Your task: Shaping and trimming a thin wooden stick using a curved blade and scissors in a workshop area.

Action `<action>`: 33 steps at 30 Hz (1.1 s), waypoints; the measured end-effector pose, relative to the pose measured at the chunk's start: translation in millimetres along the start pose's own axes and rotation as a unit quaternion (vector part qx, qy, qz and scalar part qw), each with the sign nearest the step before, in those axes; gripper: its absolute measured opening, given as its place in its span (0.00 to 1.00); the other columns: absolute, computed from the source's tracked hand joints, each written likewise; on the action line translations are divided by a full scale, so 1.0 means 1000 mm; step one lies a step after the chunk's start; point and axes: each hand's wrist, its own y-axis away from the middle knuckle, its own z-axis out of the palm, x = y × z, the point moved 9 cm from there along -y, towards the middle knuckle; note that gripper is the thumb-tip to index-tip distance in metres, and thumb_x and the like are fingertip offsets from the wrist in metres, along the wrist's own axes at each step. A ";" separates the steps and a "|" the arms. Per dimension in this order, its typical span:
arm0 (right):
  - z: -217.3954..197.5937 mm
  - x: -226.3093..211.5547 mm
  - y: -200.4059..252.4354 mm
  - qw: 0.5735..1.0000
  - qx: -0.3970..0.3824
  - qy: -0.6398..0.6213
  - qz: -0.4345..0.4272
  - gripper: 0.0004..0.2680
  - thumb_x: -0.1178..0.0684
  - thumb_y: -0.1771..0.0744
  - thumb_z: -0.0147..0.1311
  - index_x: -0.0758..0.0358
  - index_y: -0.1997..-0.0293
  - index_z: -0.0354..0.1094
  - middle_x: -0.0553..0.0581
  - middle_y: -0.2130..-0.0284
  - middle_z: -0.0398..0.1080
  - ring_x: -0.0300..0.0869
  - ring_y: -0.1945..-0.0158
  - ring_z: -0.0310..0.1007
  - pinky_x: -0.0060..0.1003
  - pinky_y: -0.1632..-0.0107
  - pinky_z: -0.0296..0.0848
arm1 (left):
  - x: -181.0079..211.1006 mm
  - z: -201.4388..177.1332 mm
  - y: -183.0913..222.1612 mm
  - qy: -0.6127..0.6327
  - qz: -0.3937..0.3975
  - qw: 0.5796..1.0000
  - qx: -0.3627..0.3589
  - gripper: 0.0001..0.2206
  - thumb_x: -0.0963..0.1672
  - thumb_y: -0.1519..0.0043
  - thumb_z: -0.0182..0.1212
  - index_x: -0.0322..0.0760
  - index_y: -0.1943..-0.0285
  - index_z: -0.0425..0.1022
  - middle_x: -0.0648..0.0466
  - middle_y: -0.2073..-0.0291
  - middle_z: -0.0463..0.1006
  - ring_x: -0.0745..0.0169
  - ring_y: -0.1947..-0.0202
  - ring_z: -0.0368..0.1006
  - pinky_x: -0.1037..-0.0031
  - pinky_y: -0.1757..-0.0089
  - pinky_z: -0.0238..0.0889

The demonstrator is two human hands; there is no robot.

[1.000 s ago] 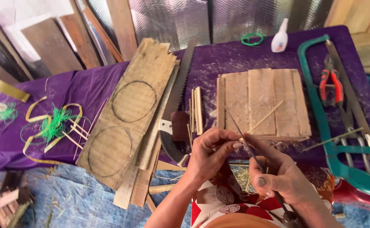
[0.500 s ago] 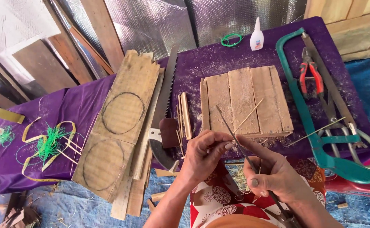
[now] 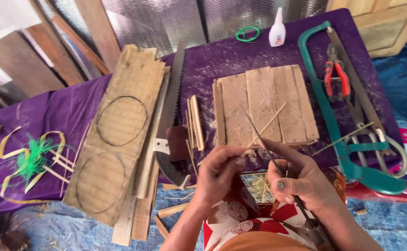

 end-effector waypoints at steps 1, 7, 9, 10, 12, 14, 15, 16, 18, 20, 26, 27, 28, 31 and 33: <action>0.000 -0.002 0.000 1.000 0.009 0.001 -0.005 0.31 0.63 0.41 0.67 0.60 0.29 0.58 0.57 0.82 0.70 0.33 0.85 0.60 0.26 0.83 0.57 | -0.008 0.000 0.001 0.004 -0.001 1.000 -0.010 0.11 0.34 0.38 0.60 0.37 0.51 0.81 0.54 0.59 0.78 0.68 0.64 0.74 0.79 0.60 0.73; 0.023 0.008 -0.002 0.998 -0.044 -0.013 0.038 0.35 0.64 0.39 0.62 0.55 0.23 0.47 0.53 0.81 0.68 0.33 0.86 0.56 0.25 0.84 0.56 | -0.044 0.011 0.008 0.247 -0.186 0.951 0.030 0.07 0.38 0.38 0.64 0.31 0.52 0.79 0.53 0.75 0.77 0.68 0.75 0.69 0.79 0.71 0.64; 0.023 0.018 -0.002 0.998 -0.023 -0.022 0.061 0.36 0.67 0.41 0.62 0.53 0.24 0.49 0.57 0.79 0.70 0.34 0.85 0.57 0.25 0.84 0.54 | -0.035 0.018 0.003 0.272 -0.133 0.953 0.002 0.06 0.38 0.38 0.64 0.31 0.56 0.72 0.53 0.75 0.75 0.69 0.76 0.70 0.80 0.71 0.66; 0.021 0.020 0.001 0.998 -0.023 -0.022 0.063 0.36 0.67 0.41 0.62 0.53 0.24 0.49 0.57 0.79 0.70 0.34 0.85 0.57 0.25 0.84 0.54 | -0.031 0.017 0.004 0.273 -0.133 0.953 0.003 0.06 0.38 0.38 0.64 0.31 0.56 0.72 0.53 0.75 0.75 0.69 0.76 0.70 0.80 0.71 0.66; 0.019 0.021 -0.001 0.998 -0.023 -0.004 0.061 0.33 0.65 0.40 0.60 0.60 0.25 0.52 0.55 0.79 0.71 0.33 0.86 0.57 0.25 0.84 0.58 | -0.022 0.015 0.005 0.295 -0.141 0.945 -0.004 0.05 0.37 0.38 0.64 0.30 0.55 0.76 0.52 0.71 0.78 0.68 0.72 0.72 0.79 0.67 0.70; 0.010 0.021 0.002 0.998 -0.015 -0.004 0.060 0.32 0.66 0.40 0.58 0.60 0.26 0.54 0.56 0.79 0.70 0.34 0.85 0.56 0.26 0.84 0.56 | -0.027 0.014 0.006 0.278 -0.145 0.950 -0.006 0.06 0.37 0.37 0.64 0.30 0.53 0.77 0.51 0.69 0.80 0.69 0.71 0.74 0.81 0.67 0.70; 0.004 0.019 0.003 0.999 0.001 -0.005 0.051 0.31 0.68 0.41 0.57 0.59 0.27 0.57 0.57 0.79 0.68 0.35 0.85 0.54 0.26 0.84 0.54 | -0.029 0.015 0.007 0.259 -0.151 0.954 -0.021 0.07 0.37 0.37 0.64 0.29 0.51 0.78 0.51 0.66 0.81 0.70 0.70 0.76 0.82 0.67 0.70; 0.004 0.020 0.002 0.998 -0.008 -0.007 0.060 0.31 0.68 0.41 0.57 0.59 0.27 0.57 0.57 0.79 0.68 0.35 0.85 0.54 0.26 0.84 0.54 | -0.033 0.009 0.009 0.259 -0.150 0.954 -0.009 0.07 0.37 0.37 0.64 0.29 0.51 0.78 0.51 0.66 0.81 0.70 0.70 0.76 0.82 0.67 0.70; 0.005 0.008 0.000 0.999 -0.040 -0.021 0.015 0.30 0.67 0.39 0.58 0.64 0.27 0.53 0.54 0.80 0.69 0.34 0.84 0.60 0.26 0.84 0.58 | -0.041 0.006 0.012 0.191 -0.154 0.969 -0.023 0.08 0.38 0.38 0.65 0.29 0.51 0.80 0.51 0.67 0.82 0.69 0.71 0.78 0.81 0.65 0.74; 0.002 -0.002 0.001 0.998 -0.034 -0.046 0.010 0.29 0.67 0.39 0.59 0.65 0.28 0.55 0.54 0.79 0.69 0.34 0.84 0.59 0.26 0.83 0.56 | -0.044 -0.006 0.020 0.149 -0.175 0.973 -0.010 0.09 0.37 0.39 0.64 0.31 0.51 0.81 0.51 0.67 0.83 0.68 0.69 0.78 0.80 0.63 0.76; -0.006 -0.022 0.004 0.997 -0.026 -0.065 -0.030 0.28 0.66 0.39 0.60 0.66 0.29 0.55 0.54 0.82 0.63 0.34 0.85 0.57 0.26 0.82 0.53 | -0.068 -0.016 0.032 0.087 -0.179 0.978 -0.054 0.09 0.40 0.40 0.65 0.34 0.51 0.82 0.51 0.68 0.85 0.67 0.68 0.80 0.78 0.63 0.78; -0.004 -0.020 0.003 0.996 -0.038 -0.071 -0.029 0.28 0.66 0.38 0.60 0.66 0.29 0.54 0.54 0.81 0.63 0.34 0.85 0.57 0.27 0.82 0.53 | -0.068 -0.012 0.037 0.133 -0.199 0.968 -0.072 0.11 0.40 0.40 0.66 0.33 0.49 0.82 0.51 0.68 0.84 0.66 0.68 0.80 0.76 0.61 0.78; -0.003 -0.020 0.003 0.996 -0.039 -0.070 -0.026 0.28 0.66 0.38 0.60 0.66 0.29 0.54 0.54 0.81 0.63 0.34 0.85 0.57 0.27 0.82 0.53 | -0.065 -0.012 0.036 0.134 -0.198 0.968 -0.069 0.11 0.40 0.40 0.66 0.33 0.49 0.82 0.51 0.68 0.84 0.66 0.68 0.80 0.76 0.61 0.78; -0.001 -0.018 0.002 0.998 -0.023 -0.059 -0.027 0.29 0.65 0.39 0.60 0.66 0.28 0.54 0.53 0.82 0.63 0.34 0.85 0.56 0.25 0.82 0.54 | -0.063 -0.007 0.043 0.200 -0.235 0.948 -0.080 0.09 0.40 0.39 0.65 0.30 0.52 0.82 0.51 0.71 0.82 0.68 0.73 0.75 0.80 0.67 0.74; 0.004 -0.019 -0.001 0.998 -0.026 -0.052 -0.022 0.32 0.65 0.39 0.61 0.63 0.26 0.50 0.54 0.82 0.63 0.34 0.86 0.56 0.26 0.84 0.53 | -0.059 -0.003 0.043 0.208 -0.221 0.947 -0.101 0.09 0.43 0.38 0.66 0.32 0.52 0.82 0.57 0.77 0.78 0.74 0.78 0.70 0.85 0.73 0.63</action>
